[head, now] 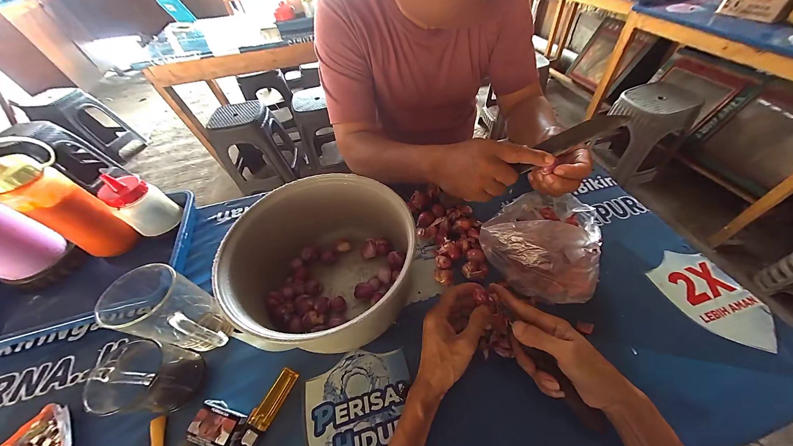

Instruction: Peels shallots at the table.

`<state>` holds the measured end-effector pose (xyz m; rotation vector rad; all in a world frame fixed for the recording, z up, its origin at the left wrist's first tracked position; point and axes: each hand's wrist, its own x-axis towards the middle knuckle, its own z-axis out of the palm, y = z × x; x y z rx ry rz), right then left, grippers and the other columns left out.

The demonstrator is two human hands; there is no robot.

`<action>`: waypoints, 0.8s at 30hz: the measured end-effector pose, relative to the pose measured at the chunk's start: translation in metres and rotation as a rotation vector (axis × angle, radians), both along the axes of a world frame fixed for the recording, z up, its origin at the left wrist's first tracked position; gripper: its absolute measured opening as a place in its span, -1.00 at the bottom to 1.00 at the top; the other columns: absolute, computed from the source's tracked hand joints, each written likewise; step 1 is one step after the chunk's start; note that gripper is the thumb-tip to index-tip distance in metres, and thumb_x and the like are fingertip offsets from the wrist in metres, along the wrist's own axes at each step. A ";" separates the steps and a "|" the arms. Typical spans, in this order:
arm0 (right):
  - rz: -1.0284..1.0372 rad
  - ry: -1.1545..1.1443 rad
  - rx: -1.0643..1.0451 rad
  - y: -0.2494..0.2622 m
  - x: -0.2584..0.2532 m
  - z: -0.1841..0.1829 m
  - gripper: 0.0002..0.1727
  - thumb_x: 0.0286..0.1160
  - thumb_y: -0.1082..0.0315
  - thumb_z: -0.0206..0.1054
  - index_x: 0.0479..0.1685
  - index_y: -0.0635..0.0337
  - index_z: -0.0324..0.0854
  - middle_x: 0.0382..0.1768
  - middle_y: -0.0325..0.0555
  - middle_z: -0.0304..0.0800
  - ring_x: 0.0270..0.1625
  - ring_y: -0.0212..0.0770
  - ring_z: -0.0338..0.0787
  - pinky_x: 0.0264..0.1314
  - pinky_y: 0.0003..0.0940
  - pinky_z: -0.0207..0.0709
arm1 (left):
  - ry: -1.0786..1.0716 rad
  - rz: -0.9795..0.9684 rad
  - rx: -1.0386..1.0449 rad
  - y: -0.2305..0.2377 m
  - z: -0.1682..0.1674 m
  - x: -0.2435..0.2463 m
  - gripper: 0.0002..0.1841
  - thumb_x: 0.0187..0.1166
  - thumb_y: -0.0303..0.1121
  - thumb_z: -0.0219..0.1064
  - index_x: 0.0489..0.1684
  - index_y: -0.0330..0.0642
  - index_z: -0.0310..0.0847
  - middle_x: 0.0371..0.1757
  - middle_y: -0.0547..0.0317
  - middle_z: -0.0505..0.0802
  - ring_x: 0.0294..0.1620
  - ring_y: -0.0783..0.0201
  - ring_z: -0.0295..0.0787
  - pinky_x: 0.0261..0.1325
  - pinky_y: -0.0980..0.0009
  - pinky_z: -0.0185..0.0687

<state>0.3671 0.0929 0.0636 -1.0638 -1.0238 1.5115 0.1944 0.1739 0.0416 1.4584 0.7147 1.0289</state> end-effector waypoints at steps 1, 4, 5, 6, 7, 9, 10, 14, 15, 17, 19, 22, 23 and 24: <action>0.001 -0.016 0.002 0.000 -0.001 0.000 -0.35 0.77 0.34 -0.06 0.89 0.01 0.06 -0.36 -0.28 0.67 -0.77 -0.50 0.41 -0.83 -0.64 0.35 | 0.001 -0.002 0.005 -0.001 0.000 0.000 -0.65 0.60 -0.47 0.33 0.27 -0.50 0.55 -0.02 0.07 0.88 -0.11 0.39 0.88 0.00 0.46 0.82; -0.004 -0.056 -0.014 0.001 -0.002 0.000 -0.37 0.76 0.33 -0.05 0.86 -0.01 0.14 -0.37 -0.27 0.66 -0.77 -0.48 0.41 -0.83 -0.63 0.34 | -0.018 0.015 0.011 -0.001 -0.002 0.001 -0.65 0.59 -0.47 0.35 0.26 -0.51 0.57 -0.06 0.07 0.89 -0.15 0.39 0.88 -0.02 0.46 0.83; -0.016 -0.063 -0.019 0.002 -0.003 0.000 -0.38 0.76 0.32 -0.05 0.85 0.00 0.17 -0.44 -0.29 0.63 -0.78 -0.48 0.40 -0.83 -0.63 0.33 | -0.025 0.019 0.008 -0.001 -0.002 0.001 -0.65 0.59 -0.48 0.35 0.25 -0.51 0.57 -0.06 0.07 0.90 -0.16 0.40 0.88 -0.03 0.47 0.84; -0.035 -0.065 -0.028 0.002 -0.004 0.000 -0.39 0.77 0.32 -0.05 0.84 0.02 0.19 -0.50 -0.30 0.60 -0.79 -0.48 0.39 -0.84 -0.63 0.32 | -0.030 0.018 0.007 -0.001 -0.001 0.001 -0.66 0.60 -0.48 0.34 0.26 -0.51 0.57 -0.05 0.06 0.90 -0.15 0.39 0.88 -0.01 0.46 0.84; -0.051 -0.063 -0.040 0.001 -0.004 -0.001 -0.40 0.78 0.31 -0.05 0.84 0.03 0.20 -0.53 -0.29 0.58 -0.80 -0.47 0.39 -0.85 -0.62 0.32 | -0.035 0.012 0.006 -0.002 -0.001 0.001 -0.65 0.61 -0.49 0.33 0.28 -0.52 0.56 -0.02 0.05 0.89 -0.12 0.38 0.89 0.02 0.45 0.83; -0.073 -0.046 -0.060 0.001 -0.004 0.000 -0.39 0.79 0.30 -0.06 0.85 0.02 0.18 -0.57 -0.29 0.55 -0.81 -0.46 0.38 -0.85 -0.61 0.31 | -0.046 0.001 0.007 -0.002 -0.002 0.002 -0.65 0.61 -0.50 0.32 0.29 -0.50 0.55 0.01 0.04 0.89 -0.09 0.37 0.89 0.04 0.44 0.84; -0.087 -0.030 -0.065 0.000 -0.004 0.000 -0.39 0.80 0.30 -0.07 0.85 0.02 0.16 -0.59 -0.29 0.54 -0.82 -0.46 0.38 -0.86 -0.61 0.31 | -0.050 0.001 0.008 -0.002 -0.002 0.002 -0.65 0.60 -0.50 0.33 0.30 -0.49 0.54 0.02 0.03 0.89 -0.08 0.36 0.89 0.04 0.43 0.84; -0.048 0.053 -0.057 -0.002 -0.002 0.001 -0.35 0.77 0.31 -0.10 0.89 0.00 0.06 -0.59 -0.30 0.55 -0.82 -0.48 0.39 -0.86 -0.64 0.29 | -0.061 0.023 0.005 -0.002 -0.002 0.002 -0.60 0.55 -0.52 0.37 0.33 -0.50 0.49 0.05 0.01 0.87 -0.02 0.32 0.88 0.08 0.41 0.83; -0.015 0.058 -0.043 -0.002 -0.002 0.001 -0.34 0.76 0.31 -0.09 0.90 -0.02 0.03 -0.57 -0.29 0.57 -0.81 -0.49 0.39 -0.85 -0.64 0.30 | -0.063 0.031 0.006 -0.002 -0.002 0.002 -0.59 0.53 -0.54 0.39 0.31 -0.51 0.49 0.03 0.01 0.87 -0.03 0.32 0.88 0.07 0.41 0.83; 0.025 0.034 -0.031 -0.001 -0.003 0.001 -0.32 0.76 0.31 -0.07 0.91 -0.06 0.01 -0.50 -0.27 0.58 -0.79 -0.47 0.40 -0.83 -0.63 0.32 | -0.067 0.033 0.012 -0.001 -0.004 0.003 -0.59 0.48 -0.56 0.42 0.28 -0.51 0.49 0.02 -0.01 0.88 -0.04 0.29 0.89 0.09 0.39 0.84; 0.029 0.006 -0.035 0.000 -0.004 0.000 -0.33 0.76 0.30 -0.04 0.90 -0.09 0.05 -0.39 -0.22 0.64 -0.76 -0.45 0.42 -0.82 -0.61 0.35 | -0.073 0.021 0.004 -0.002 -0.004 0.003 -0.57 0.46 -0.58 0.42 0.28 -0.53 0.48 0.03 -0.04 0.87 -0.02 0.26 0.90 0.12 0.37 0.84; 0.008 -0.024 -0.041 0.000 -0.005 0.000 -0.34 0.77 0.30 -0.03 0.89 -0.07 0.07 -0.35 -0.21 0.66 -0.76 -0.45 0.43 -0.83 -0.61 0.35 | -0.078 0.020 -0.007 -0.003 -0.001 0.002 -0.59 0.49 -0.55 0.39 0.27 -0.55 0.48 0.05 -0.05 0.87 0.00 0.30 0.88 0.14 0.40 0.82; 0.000 -0.034 -0.038 0.001 -0.005 0.001 -0.35 0.77 0.31 -0.03 0.89 -0.06 0.09 -0.35 -0.22 0.67 -0.76 -0.45 0.43 -0.83 -0.61 0.35 | -0.078 0.023 -0.010 -0.003 0.000 0.002 -0.61 0.53 -0.53 0.37 0.27 -0.54 0.48 0.04 -0.02 0.86 0.00 0.34 0.87 0.13 0.42 0.81; -0.004 -0.043 -0.039 0.000 -0.006 0.001 -0.35 0.76 0.31 -0.03 0.88 -0.06 0.10 -0.35 -0.23 0.66 -0.76 -0.46 0.43 -0.82 -0.62 0.35 | -0.082 0.026 -0.009 -0.003 0.000 0.002 -0.64 0.56 -0.53 0.35 0.26 -0.54 0.49 0.03 0.00 0.86 -0.01 0.37 0.86 0.12 0.44 0.80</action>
